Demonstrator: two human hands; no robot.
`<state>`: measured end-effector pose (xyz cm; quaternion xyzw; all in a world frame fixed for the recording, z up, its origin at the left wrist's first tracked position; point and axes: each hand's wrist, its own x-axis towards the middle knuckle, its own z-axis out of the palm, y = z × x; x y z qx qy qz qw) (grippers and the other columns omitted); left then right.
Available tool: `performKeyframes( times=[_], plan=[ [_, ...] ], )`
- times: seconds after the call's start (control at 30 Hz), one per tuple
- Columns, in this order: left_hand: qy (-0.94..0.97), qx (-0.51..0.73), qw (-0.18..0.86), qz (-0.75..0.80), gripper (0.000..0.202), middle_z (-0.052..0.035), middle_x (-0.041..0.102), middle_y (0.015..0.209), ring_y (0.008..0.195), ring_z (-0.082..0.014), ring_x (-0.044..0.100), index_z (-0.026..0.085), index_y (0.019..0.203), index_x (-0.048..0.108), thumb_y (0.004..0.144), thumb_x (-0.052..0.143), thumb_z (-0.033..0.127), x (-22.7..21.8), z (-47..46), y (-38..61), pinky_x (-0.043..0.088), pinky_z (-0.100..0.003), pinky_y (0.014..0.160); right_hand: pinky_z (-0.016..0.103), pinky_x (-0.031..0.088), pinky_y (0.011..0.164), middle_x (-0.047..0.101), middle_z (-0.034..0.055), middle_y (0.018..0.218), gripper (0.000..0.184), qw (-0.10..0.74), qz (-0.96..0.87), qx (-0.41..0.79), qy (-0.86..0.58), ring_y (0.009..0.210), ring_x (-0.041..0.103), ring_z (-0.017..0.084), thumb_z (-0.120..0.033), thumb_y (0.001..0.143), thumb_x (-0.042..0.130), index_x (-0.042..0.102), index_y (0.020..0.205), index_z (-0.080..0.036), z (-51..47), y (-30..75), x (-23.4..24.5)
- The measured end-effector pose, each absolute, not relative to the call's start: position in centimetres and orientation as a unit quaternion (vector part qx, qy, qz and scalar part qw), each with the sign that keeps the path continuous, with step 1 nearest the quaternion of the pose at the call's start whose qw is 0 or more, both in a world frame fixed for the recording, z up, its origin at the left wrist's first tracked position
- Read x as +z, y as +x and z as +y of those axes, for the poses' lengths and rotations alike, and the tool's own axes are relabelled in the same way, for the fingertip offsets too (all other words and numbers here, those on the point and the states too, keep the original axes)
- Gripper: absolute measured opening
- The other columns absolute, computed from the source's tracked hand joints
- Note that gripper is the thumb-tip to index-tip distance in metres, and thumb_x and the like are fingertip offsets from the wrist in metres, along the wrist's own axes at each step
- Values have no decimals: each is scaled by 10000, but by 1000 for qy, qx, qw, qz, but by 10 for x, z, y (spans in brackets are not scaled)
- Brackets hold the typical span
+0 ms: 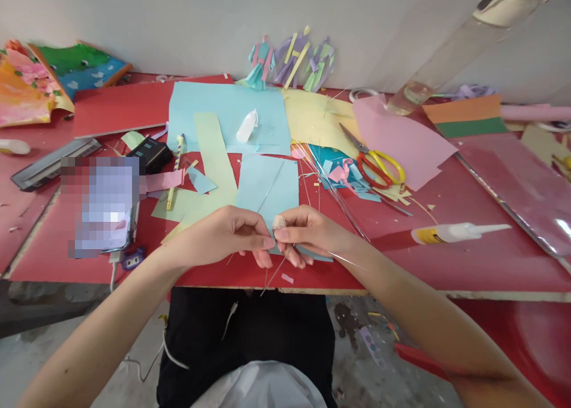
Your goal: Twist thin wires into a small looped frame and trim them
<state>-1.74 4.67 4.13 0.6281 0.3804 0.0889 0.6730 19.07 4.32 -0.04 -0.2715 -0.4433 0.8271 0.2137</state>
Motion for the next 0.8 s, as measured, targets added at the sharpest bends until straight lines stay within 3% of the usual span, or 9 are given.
performKeyframes(
  times=[0.23, 0.4, 0.57, 0.8],
  plan=[
    [589, 87, 721, 355, 141, -17, 770, 788, 732, -117, 706, 164, 821, 604, 925, 576, 256, 40, 49, -15, 446, -217, 634, 138, 427, 329, 658, 3, 496, 282, 236, -432, 825, -278, 381, 583, 85, -364, 795, 726, 632, 666, -131, 43, 191, -4],
    [558, 143, 728, 372, 175, -34, 769, 778, 716, -144, 713, 156, 792, 596, 912, 602, 283, 39, 47, -18, 443, -253, 654, 159, 431, 345, 663, 25, 523, 364, 265, -411, 834, -257, 405, 592, 98, -449, 875, 610, 691, 755, -115, 47, 194, -4],
    [543, 220, 718, 376, 176, -46, 769, 798, 716, -150, 711, 147, 781, 596, 913, 603, 263, 36, 45, -23, 437, -261, 658, 160, 415, 380, 644, -10, 572, 214, 320, -408, 823, -232, 452, 572, 81, -355, 839, 676, 703, 832, -143, 47, 195, -3],
    [541, 242, 719, 364, 160, -39, 767, 782, 682, -143, 713, 151, 765, 553, 919, 558, 194, 32, 41, -20, 422, -251, 642, 176, 402, 431, 622, -25, 581, 196, 344, -463, 777, -253, 489, 562, 77, -351, 845, 699, 657, 791, -167, 44, 190, -8]
  ],
)
